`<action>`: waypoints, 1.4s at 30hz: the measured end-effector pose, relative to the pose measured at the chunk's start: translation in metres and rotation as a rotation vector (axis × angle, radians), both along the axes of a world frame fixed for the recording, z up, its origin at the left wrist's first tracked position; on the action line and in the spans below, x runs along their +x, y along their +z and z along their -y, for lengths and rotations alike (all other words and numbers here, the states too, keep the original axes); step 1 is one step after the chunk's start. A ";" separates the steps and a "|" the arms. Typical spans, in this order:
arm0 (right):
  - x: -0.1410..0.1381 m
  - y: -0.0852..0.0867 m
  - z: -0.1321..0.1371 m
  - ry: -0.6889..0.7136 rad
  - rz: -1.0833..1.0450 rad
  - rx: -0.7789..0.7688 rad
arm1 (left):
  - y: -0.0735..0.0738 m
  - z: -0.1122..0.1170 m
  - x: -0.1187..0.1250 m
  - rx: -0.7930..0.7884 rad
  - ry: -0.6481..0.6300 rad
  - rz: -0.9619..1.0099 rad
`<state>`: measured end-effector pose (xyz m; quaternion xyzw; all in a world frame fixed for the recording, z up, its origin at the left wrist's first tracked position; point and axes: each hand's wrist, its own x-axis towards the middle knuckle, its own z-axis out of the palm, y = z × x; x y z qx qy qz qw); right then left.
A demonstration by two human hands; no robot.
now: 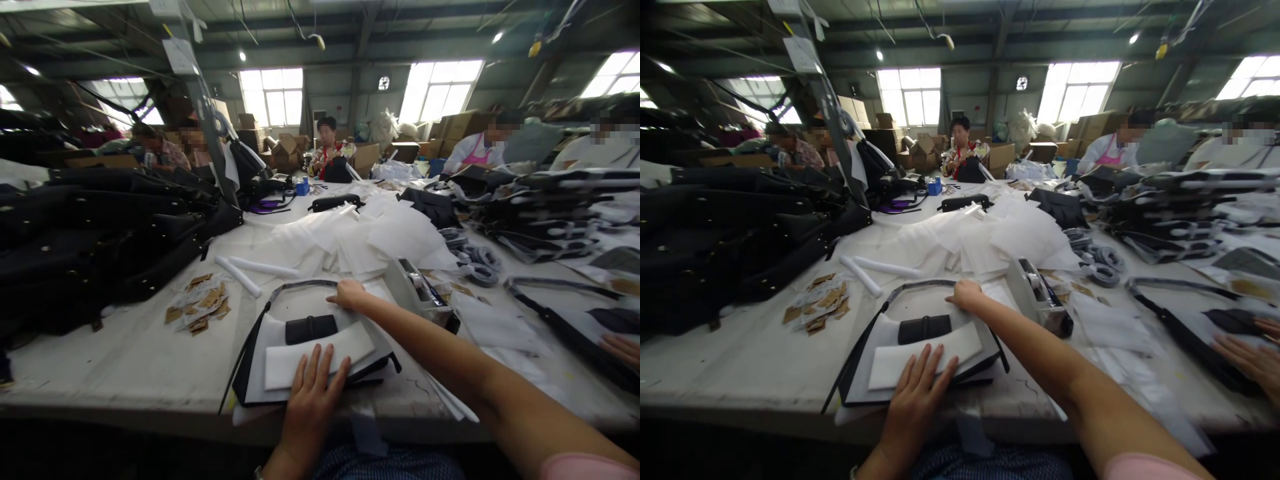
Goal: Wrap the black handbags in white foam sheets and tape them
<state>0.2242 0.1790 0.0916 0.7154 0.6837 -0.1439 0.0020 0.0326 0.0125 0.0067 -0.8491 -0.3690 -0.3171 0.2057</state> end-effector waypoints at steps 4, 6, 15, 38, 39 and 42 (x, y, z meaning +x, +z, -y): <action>-0.003 -0.009 -0.009 -0.099 0.029 -0.079 | -0.003 0.001 0.000 -0.005 -0.001 0.015; -0.001 -0.011 -0.012 -0.136 0.028 -0.108 | -0.003 0.000 0.000 -0.006 -0.005 0.017; 0.020 -0.017 0.000 -0.114 -0.207 -0.056 | 0.000 0.000 -0.002 -0.022 -0.008 0.015; 0.055 -0.008 0.126 0.601 -0.582 0.427 | 0.009 -0.028 -0.003 -0.137 0.014 -0.138; 0.056 -0.014 0.130 0.655 -0.553 0.459 | 0.008 -0.029 -0.003 -0.147 0.015 -0.134; 0.057 -0.031 0.135 0.716 -0.507 0.536 | 0.009 -0.030 -0.001 -0.175 0.019 -0.142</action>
